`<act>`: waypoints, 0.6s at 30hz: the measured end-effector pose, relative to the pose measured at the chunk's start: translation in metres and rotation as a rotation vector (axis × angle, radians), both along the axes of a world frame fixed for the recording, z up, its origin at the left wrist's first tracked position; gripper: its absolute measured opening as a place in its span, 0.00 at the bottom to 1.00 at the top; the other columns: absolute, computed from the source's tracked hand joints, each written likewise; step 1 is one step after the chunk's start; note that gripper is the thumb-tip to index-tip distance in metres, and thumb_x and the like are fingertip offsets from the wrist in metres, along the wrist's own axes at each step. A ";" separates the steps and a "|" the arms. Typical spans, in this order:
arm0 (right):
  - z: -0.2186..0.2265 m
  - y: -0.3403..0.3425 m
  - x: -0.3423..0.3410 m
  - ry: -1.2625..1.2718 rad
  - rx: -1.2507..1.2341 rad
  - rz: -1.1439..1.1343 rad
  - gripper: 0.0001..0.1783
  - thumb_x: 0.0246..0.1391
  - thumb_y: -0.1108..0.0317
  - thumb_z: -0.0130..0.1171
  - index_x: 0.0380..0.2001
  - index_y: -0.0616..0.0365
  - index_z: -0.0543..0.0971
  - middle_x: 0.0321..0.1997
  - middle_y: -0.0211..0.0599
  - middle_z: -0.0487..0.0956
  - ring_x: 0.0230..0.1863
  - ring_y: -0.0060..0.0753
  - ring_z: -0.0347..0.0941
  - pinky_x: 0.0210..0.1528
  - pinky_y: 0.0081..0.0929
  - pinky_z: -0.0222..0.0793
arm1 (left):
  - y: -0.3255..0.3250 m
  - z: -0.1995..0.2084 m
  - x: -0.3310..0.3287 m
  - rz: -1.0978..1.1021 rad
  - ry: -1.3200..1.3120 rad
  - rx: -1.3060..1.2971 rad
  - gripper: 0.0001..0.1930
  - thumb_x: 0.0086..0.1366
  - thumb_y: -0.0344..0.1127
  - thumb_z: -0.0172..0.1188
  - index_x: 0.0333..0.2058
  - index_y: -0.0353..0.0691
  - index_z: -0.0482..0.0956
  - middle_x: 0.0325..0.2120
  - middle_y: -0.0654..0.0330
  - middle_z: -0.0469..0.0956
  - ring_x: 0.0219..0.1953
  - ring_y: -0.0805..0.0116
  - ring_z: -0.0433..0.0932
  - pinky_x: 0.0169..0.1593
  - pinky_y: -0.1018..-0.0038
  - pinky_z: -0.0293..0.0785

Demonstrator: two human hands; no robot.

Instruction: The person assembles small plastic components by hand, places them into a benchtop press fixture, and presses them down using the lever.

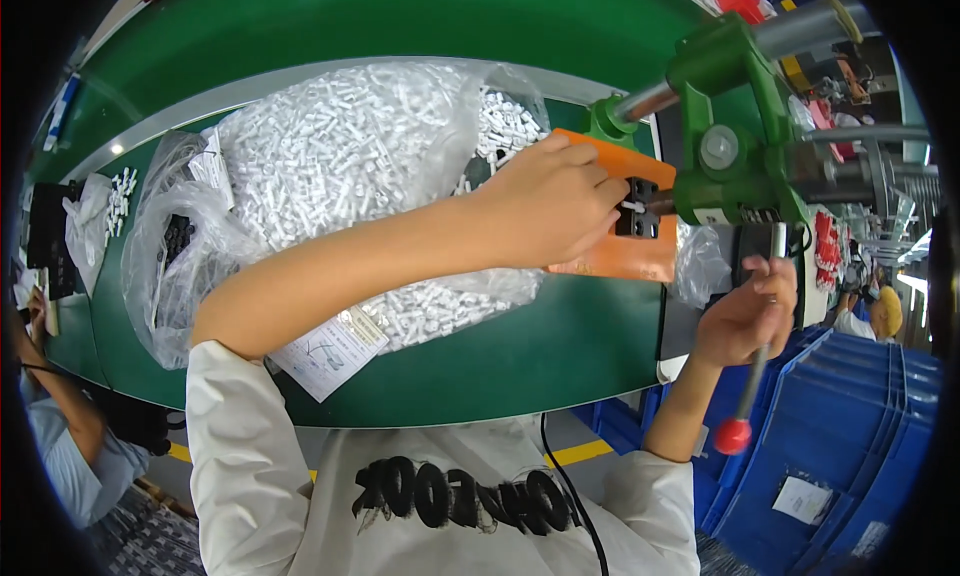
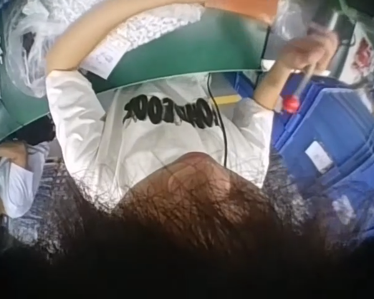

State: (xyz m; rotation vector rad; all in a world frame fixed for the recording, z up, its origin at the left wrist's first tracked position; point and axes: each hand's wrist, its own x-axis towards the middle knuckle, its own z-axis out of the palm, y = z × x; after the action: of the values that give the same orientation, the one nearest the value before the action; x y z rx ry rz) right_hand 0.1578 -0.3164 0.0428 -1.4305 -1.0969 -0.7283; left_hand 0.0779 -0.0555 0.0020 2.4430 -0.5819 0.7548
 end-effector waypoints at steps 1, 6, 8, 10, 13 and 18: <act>0.006 -0.005 0.004 0.000 0.042 0.153 0.17 0.66 0.54 0.43 0.32 0.56 0.69 0.36 0.43 0.72 0.49 0.49 0.66 0.37 0.41 0.73 | -0.004 0.002 0.002 0.008 0.032 0.056 0.10 0.59 0.37 0.59 0.36 0.39 0.80 0.29 0.61 0.79 0.37 0.62 0.74 0.43 0.67 0.69; 0.068 0.025 0.005 0.373 0.175 0.166 0.14 0.66 0.53 0.45 0.34 0.53 0.65 0.32 0.34 0.65 0.45 0.39 0.65 0.35 0.34 0.68 | -0.015 0.003 0.016 0.090 -0.006 0.111 0.08 0.61 0.38 0.59 0.31 0.39 0.80 0.27 0.60 0.78 0.36 0.60 0.77 0.40 0.65 0.72; 0.083 0.039 0.002 0.397 0.178 0.162 0.12 0.65 0.61 0.48 0.42 0.60 0.67 0.36 0.37 0.67 0.45 0.34 0.66 0.31 0.25 0.67 | -0.016 0.004 0.020 0.067 -0.027 0.080 0.08 0.61 0.37 0.59 0.30 0.39 0.79 0.26 0.60 0.78 0.35 0.59 0.77 0.38 0.64 0.73; 0.084 0.049 0.003 0.392 0.148 -0.029 0.14 0.64 0.70 0.51 0.50 0.64 0.67 0.43 0.40 0.71 0.45 0.33 0.68 0.32 0.25 0.69 | -0.017 0.005 0.019 0.054 -0.042 0.052 0.07 0.61 0.37 0.60 0.29 0.39 0.79 0.25 0.59 0.78 0.34 0.58 0.78 0.37 0.63 0.74; 0.077 0.060 0.006 0.511 0.102 -0.045 0.23 0.62 0.77 0.53 0.59 0.68 0.64 0.53 0.44 0.72 0.50 0.30 0.70 0.39 0.25 0.70 | -0.016 0.004 0.008 0.078 -0.052 0.020 0.08 0.60 0.37 0.61 0.26 0.40 0.77 0.24 0.57 0.77 0.32 0.57 0.78 0.35 0.63 0.75; 0.062 0.034 -0.002 0.507 0.023 -0.087 0.27 0.66 0.70 0.44 0.65 0.71 0.58 0.68 0.54 0.60 0.69 0.52 0.57 0.61 0.47 0.67 | 0.004 0.014 -0.044 0.127 -0.137 -0.038 0.08 0.59 0.35 0.63 0.25 0.40 0.74 0.22 0.62 0.73 0.27 0.63 0.73 0.33 0.69 0.70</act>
State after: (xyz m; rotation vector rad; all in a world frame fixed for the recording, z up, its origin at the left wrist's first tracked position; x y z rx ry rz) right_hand 0.1553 -0.2823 0.1051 -1.5393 -0.6341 -0.4007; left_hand 0.0340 -0.0511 0.0160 2.4242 -0.4620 0.9815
